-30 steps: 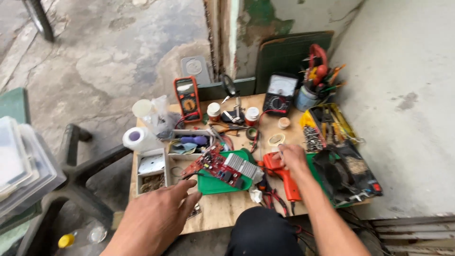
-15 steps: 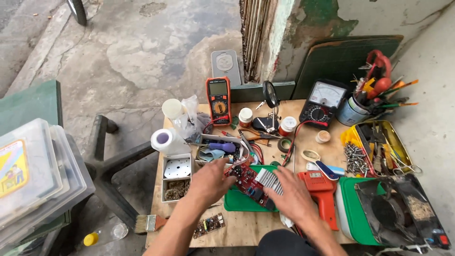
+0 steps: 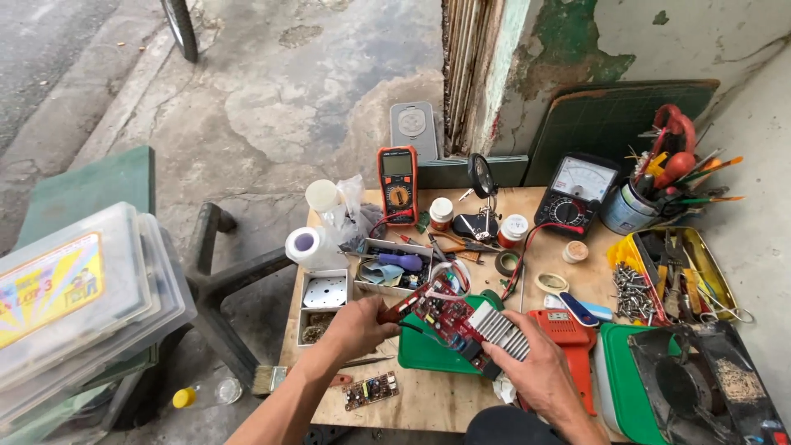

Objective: The person sits on the floor and works on a cluttered table, handling various electronic components. They pick up and inspect a small circuit board, use a knife to cut tape, and examine a larger green circuit board with a heatsink. The person also handles a red circuit board with a digital display and a power cable.

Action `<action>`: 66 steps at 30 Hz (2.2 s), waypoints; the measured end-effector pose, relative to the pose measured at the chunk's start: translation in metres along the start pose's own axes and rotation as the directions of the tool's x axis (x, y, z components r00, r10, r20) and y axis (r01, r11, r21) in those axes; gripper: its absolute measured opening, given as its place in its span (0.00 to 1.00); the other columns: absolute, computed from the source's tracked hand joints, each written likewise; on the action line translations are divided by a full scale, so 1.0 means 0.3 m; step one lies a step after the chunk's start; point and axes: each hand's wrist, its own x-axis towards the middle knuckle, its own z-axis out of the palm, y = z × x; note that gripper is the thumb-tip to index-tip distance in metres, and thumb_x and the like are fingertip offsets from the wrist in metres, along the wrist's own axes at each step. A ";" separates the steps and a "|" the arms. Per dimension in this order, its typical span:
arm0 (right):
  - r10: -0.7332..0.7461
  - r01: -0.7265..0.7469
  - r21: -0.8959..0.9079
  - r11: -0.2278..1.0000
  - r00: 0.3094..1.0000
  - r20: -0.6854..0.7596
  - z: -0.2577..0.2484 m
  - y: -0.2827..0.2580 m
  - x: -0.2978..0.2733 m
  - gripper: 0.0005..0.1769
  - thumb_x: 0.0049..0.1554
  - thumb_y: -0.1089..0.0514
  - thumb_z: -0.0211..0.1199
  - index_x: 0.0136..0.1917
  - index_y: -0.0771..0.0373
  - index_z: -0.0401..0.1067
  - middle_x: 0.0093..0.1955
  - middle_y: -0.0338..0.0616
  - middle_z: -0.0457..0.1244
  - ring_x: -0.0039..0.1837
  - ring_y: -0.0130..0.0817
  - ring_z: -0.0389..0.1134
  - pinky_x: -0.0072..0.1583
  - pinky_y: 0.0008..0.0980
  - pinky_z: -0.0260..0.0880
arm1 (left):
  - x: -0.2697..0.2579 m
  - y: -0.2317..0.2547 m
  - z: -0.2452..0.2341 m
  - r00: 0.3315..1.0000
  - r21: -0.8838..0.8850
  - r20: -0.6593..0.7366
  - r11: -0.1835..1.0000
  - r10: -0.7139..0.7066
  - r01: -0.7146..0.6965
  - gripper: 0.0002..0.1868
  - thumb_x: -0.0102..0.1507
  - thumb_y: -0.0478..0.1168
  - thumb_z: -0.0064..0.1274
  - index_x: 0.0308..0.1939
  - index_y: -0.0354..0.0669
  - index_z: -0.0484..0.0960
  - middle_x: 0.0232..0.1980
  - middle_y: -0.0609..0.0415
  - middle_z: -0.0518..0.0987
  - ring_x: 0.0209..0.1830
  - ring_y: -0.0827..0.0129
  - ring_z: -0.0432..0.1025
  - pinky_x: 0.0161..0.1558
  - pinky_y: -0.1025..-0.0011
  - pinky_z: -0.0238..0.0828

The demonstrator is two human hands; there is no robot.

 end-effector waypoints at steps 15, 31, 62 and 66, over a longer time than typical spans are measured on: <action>-0.356 0.443 -0.302 0.844 0.884 0.302 0.013 0.146 0.289 0.39 0.58 0.38 0.70 0.81 0.36 0.68 0.88 0.33 0.55 0.86 0.43 0.57 0.82 0.61 0.56 | -0.197 -0.185 -0.040 0.986 -0.496 0.163 0.863 -0.015 0.096 0.19 0.73 0.55 0.52 0.57 0.49 0.87 0.51 0.53 0.85 0.49 0.67 0.78 0.51 0.68 0.73; -0.711 0.815 -0.322 0.481 0.578 0.401 0.417 -0.517 0.479 0.19 0.65 0.43 0.69 0.62 0.54 0.75 0.55 0.43 0.70 0.57 0.46 0.72 0.56 0.53 0.75 | -0.025 -0.235 0.043 0.945 0.161 0.285 0.980 -0.163 0.121 0.28 0.72 0.67 0.44 0.70 0.63 0.79 0.61 0.49 0.85 0.59 0.53 0.79 0.51 0.52 0.75; -0.574 0.704 -0.284 0.651 0.701 0.423 0.743 -0.326 0.637 0.26 0.68 0.38 0.44 0.49 0.51 0.80 0.54 0.47 0.73 0.59 0.54 0.73 0.53 0.61 0.69 | -0.048 -0.396 -0.162 0.919 0.242 0.051 0.897 -0.392 0.369 0.24 0.71 0.65 0.42 0.64 0.70 0.83 0.67 0.58 0.86 0.66 0.56 0.82 0.57 0.56 0.77; -0.475 0.753 -0.392 0.528 0.645 0.599 0.591 -0.441 0.479 0.15 0.72 0.49 0.53 0.57 0.60 0.75 0.54 0.50 0.68 0.45 0.44 0.73 0.44 0.47 0.77 | 0.024 -0.365 -0.174 0.834 0.256 0.153 0.836 -0.531 0.486 0.27 0.72 0.72 0.46 0.65 0.72 0.87 0.68 0.63 0.90 0.66 0.65 0.85 0.61 0.66 0.77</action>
